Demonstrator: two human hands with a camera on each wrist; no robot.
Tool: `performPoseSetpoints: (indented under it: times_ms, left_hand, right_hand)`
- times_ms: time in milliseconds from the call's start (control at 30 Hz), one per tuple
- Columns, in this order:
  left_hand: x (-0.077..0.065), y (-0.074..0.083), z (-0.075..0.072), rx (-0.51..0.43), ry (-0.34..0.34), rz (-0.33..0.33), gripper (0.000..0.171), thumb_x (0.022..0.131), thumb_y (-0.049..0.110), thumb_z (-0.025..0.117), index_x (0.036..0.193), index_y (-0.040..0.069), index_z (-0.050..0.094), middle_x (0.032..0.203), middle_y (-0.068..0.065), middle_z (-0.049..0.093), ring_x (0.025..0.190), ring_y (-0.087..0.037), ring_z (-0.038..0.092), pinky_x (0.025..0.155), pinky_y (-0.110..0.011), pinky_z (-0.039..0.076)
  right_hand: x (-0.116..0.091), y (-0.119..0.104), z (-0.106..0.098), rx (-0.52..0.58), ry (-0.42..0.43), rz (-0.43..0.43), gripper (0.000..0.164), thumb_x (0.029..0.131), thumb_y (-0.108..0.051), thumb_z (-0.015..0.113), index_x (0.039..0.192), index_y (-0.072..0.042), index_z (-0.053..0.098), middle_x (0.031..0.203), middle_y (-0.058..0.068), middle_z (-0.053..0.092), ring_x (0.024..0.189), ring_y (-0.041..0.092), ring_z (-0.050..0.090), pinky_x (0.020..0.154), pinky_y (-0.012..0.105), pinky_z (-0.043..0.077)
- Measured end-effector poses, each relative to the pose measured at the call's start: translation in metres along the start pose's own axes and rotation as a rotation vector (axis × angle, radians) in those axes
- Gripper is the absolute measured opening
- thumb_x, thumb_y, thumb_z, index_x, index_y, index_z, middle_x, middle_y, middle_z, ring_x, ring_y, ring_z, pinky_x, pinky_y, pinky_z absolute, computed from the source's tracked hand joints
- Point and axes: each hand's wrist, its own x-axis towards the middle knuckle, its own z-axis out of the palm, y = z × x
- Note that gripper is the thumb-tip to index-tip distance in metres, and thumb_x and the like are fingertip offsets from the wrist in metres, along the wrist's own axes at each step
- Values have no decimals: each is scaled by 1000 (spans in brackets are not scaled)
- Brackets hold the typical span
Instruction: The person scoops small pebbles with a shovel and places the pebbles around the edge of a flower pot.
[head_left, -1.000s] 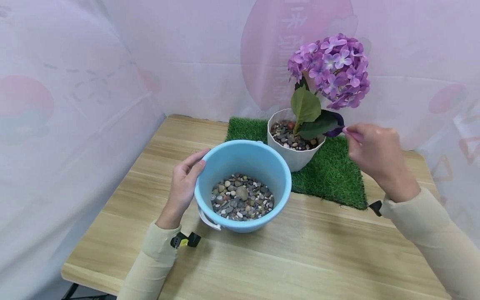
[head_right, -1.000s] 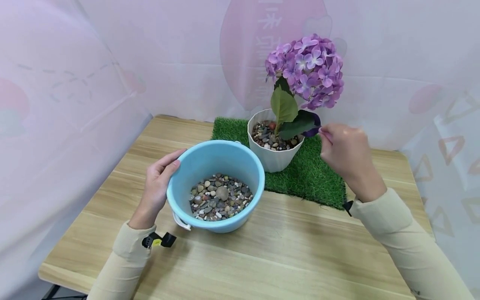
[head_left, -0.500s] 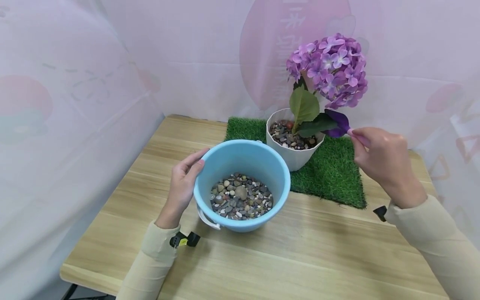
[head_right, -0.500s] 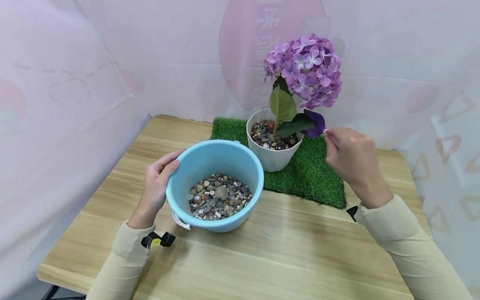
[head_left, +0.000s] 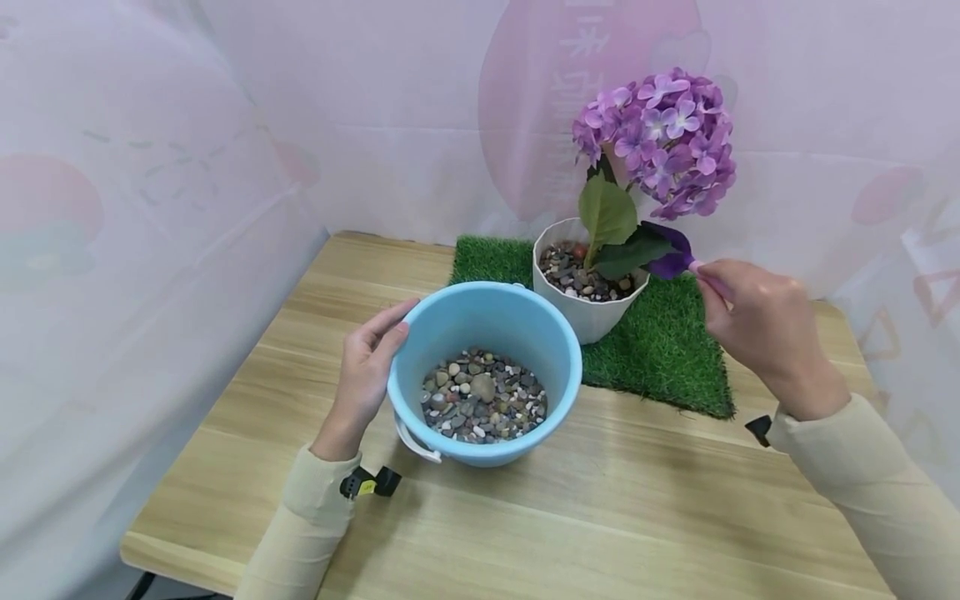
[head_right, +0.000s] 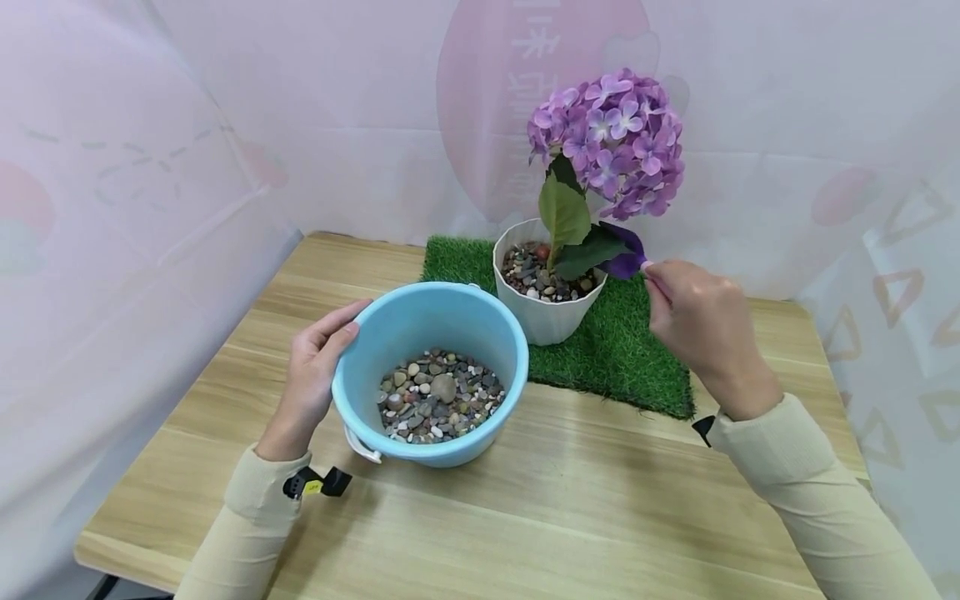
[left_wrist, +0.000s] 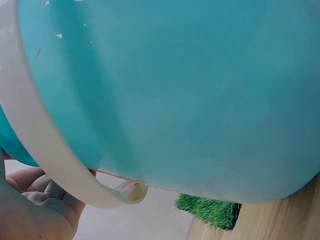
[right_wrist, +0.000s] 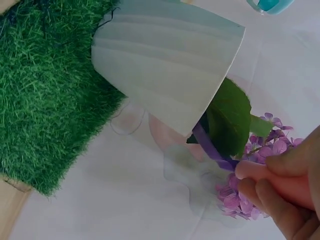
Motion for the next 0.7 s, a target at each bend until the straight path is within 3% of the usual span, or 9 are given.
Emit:
performPoseSetpoints:
  times_ms: [167,300,400,533,633,700]
  left_hand:
    - [0,-2,0,-2,-1,12,40,111,14,50,146,-5,58,146,-21,64,119,-7,70,100,-26,62]
    - [-1,-3,0,-8,1,13,41,111,13,50,146,-7,57,145,-22,64,117,-3,70,99,-26,63]
    - [-1,-3,1,-12,3,11,41,111,13,50,145,-7,57,145,-22,64,116,-2,70,99,-25,63]
    - [-1,-3,1,-12,7,7,40,111,13,50,146,-5,58,146,-22,64,117,-4,70,99,-25,63]
    - [-1,-2,1,-12,9,7,40,110,13,50,146,-3,59,146,-21,64,119,-5,70,100,-26,62]
    - [-1,-2,1,-10,10,6,40,110,13,50,145,-3,59,146,-21,64,119,-6,70,100,-26,62]
  right_hand:
    - [-3,0,1,-2,15,7,18,87,10,73,105,9,77,96,26,79,75,43,77,65,50,65]
    - [-7,1,-3,10,41,53,19,89,6,74,107,7,78,101,25,79,82,42,78,86,26,63]
    - [-9,3,-10,-2,74,79,19,91,2,73,109,6,78,103,23,80,84,43,78,102,3,47]
    - [-9,1,-21,-17,156,118,17,92,-4,75,106,3,80,99,21,80,79,44,78,96,-12,32]
    - [-8,-4,-29,12,251,164,15,89,-8,79,99,2,82,93,22,80,91,9,81,89,-13,35]
    - [-6,-12,-33,55,322,188,14,87,-8,82,94,4,83,87,24,78,94,-16,70,84,-12,38]
